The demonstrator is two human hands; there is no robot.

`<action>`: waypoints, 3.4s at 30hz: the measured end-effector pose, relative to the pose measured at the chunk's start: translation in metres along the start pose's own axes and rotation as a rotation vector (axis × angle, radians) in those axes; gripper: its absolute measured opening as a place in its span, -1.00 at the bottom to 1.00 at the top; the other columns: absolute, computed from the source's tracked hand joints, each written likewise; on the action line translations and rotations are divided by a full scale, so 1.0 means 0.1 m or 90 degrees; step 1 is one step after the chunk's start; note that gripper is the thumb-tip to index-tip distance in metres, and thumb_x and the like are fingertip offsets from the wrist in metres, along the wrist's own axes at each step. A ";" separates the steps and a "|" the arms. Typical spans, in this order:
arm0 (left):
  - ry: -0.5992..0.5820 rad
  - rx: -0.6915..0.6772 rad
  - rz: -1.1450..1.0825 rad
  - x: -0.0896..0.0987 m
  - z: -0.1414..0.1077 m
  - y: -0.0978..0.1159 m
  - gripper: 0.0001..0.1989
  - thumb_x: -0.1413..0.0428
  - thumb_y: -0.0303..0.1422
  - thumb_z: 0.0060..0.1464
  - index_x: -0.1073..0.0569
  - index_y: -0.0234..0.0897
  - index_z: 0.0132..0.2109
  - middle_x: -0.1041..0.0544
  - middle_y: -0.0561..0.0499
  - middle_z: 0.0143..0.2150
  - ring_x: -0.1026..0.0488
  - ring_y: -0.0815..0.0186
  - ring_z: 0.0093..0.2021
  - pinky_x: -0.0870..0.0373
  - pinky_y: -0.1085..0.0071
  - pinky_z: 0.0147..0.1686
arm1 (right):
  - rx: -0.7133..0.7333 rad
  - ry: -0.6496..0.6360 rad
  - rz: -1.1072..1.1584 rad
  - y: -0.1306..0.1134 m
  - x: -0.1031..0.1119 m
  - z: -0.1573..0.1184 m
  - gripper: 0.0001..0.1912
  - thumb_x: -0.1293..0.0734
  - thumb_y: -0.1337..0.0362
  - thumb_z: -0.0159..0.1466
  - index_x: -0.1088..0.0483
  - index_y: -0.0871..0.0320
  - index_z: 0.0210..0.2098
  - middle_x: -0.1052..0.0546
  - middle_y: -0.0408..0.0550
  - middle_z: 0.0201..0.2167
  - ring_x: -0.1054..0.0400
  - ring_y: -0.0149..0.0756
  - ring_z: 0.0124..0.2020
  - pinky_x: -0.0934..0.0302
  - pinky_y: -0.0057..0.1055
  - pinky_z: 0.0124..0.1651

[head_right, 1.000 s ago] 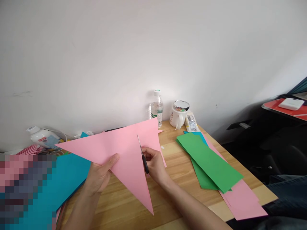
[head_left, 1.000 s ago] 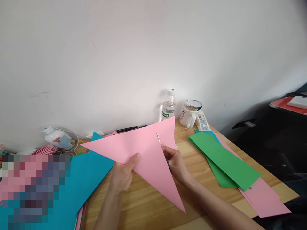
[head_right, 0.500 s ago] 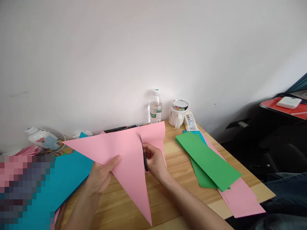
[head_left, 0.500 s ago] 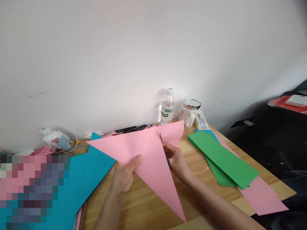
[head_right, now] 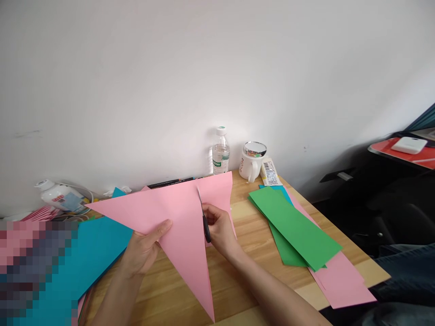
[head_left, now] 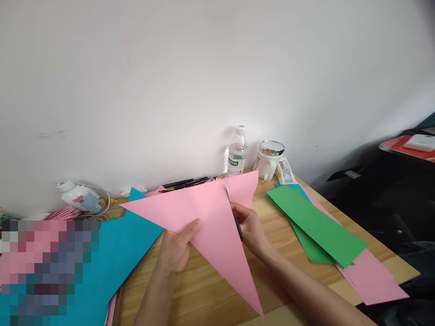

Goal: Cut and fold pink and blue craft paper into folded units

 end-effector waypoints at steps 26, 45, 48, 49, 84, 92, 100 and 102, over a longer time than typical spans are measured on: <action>-0.001 -0.004 -0.015 0.00 0.01 -0.01 -0.42 -0.32 -0.38 -0.27 -0.43 -0.23 -0.01 -0.53 -0.06 -0.07 -0.41 0.11 -0.01 -0.42 0.28 -0.10 | -0.005 0.019 -0.006 0.01 0.01 0.00 -0.85 -0.44 0.32 -0.07 -0.46 0.17 -0.46 -0.50 -0.16 -0.53 -0.35 -0.35 -0.51 -0.20 -0.49 -0.49; -0.024 0.028 -0.008 -0.04 -0.01 -0.05 -0.37 -0.33 -0.40 -0.27 -0.38 -0.24 0.04 -0.56 -0.06 -0.19 -0.44 0.14 -0.08 -0.40 0.26 -0.09 | 0.018 0.027 -0.004 -0.04 0.04 0.01 -0.75 -0.40 0.38 -0.06 -0.45 0.17 -0.34 -0.55 -0.14 -0.45 -0.40 -0.33 -0.44 -0.27 -0.46 -0.40; -0.027 0.026 -0.004 -0.04 -0.01 -0.05 -0.38 -0.32 -0.39 -0.26 -0.38 -0.25 0.04 -0.55 -0.07 -0.17 -0.45 0.16 -0.11 -0.40 0.26 -0.10 | 0.019 0.027 0.003 -0.05 0.05 0.00 -0.78 -0.40 0.38 -0.07 -0.45 0.17 -0.37 -0.55 -0.14 -0.44 -0.40 -0.33 -0.45 -0.27 -0.46 -0.40; -0.029 0.025 -0.004 -0.04 -0.01 -0.05 -0.38 -0.32 -0.39 -0.26 -0.38 -0.25 0.04 -0.55 -0.07 -0.16 -0.45 0.17 -0.12 -0.40 0.27 -0.10 | 0.019 0.031 0.001 -0.05 0.05 0.00 -0.79 -0.40 0.38 -0.07 -0.45 0.17 -0.38 -0.55 -0.14 -0.44 -0.39 -0.34 -0.45 -0.26 -0.47 -0.41; 0.045 -0.034 -0.048 0.14 0.14 -0.03 -0.38 -0.32 -0.43 -0.23 -0.37 -0.18 0.05 -0.51 -0.06 -0.03 -0.41 0.16 -0.01 -0.46 0.38 -0.20 | 0.048 0.205 -0.107 -0.07 0.24 0.06 -0.77 -0.32 0.18 0.04 -0.34 0.17 -0.34 -0.33 -0.21 -0.65 -0.21 -0.40 -0.59 -0.11 -0.46 -0.52; 0.039 -0.071 -0.102 0.11 0.13 0.04 -0.51 -0.26 -0.28 -0.13 -0.39 -0.16 0.01 -0.47 -0.03 0.03 -0.36 0.17 0.06 -0.42 0.36 -0.11 | 0.013 0.092 -0.814 -0.15 0.62 -0.06 -0.71 -0.22 0.48 0.04 -0.36 0.21 -0.23 -0.46 0.05 -0.33 -0.32 -0.16 -0.27 -0.11 -0.35 -0.23; 0.045 -0.077 -0.118 0.09 0.11 0.05 -0.52 -0.30 -0.33 -0.17 -0.43 -0.22 -0.04 -0.52 -0.07 -0.03 -0.38 0.13 0.04 -0.38 0.28 -0.03 | -0.178 0.018 -0.929 0.02 0.89 -0.35 -0.70 -0.31 0.44 0.03 -0.32 0.22 -0.20 -0.40 0.07 -0.32 -0.31 -0.15 -0.27 -0.04 -0.43 -0.33; 0.060 -0.083 -0.114 0.12 0.13 0.04 -0.56 -0.29 -0.38 -0.17 -0.45 -0.23 -0.06 -0.52 -0.07 -0.04 -0.39 0.14 0.03 -0.38 0.28 -0.03 | -0.163 0.008 -0.914 0.01 0.83 -0.40 -0.72 -0.32 0.36 0.06 -0.30 0.21 -0.21 -0.39 0.06 -0.32 -0.30 -0.13 -0.25 -0.05 -0.42 -0.31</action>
Point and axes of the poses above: each hand's wrist, its own z-axis towards the middle knuckle, its own x-axis out of the back of the hand, y = z × x, the point moved 5 cm from there along z, towards the middle knuckle
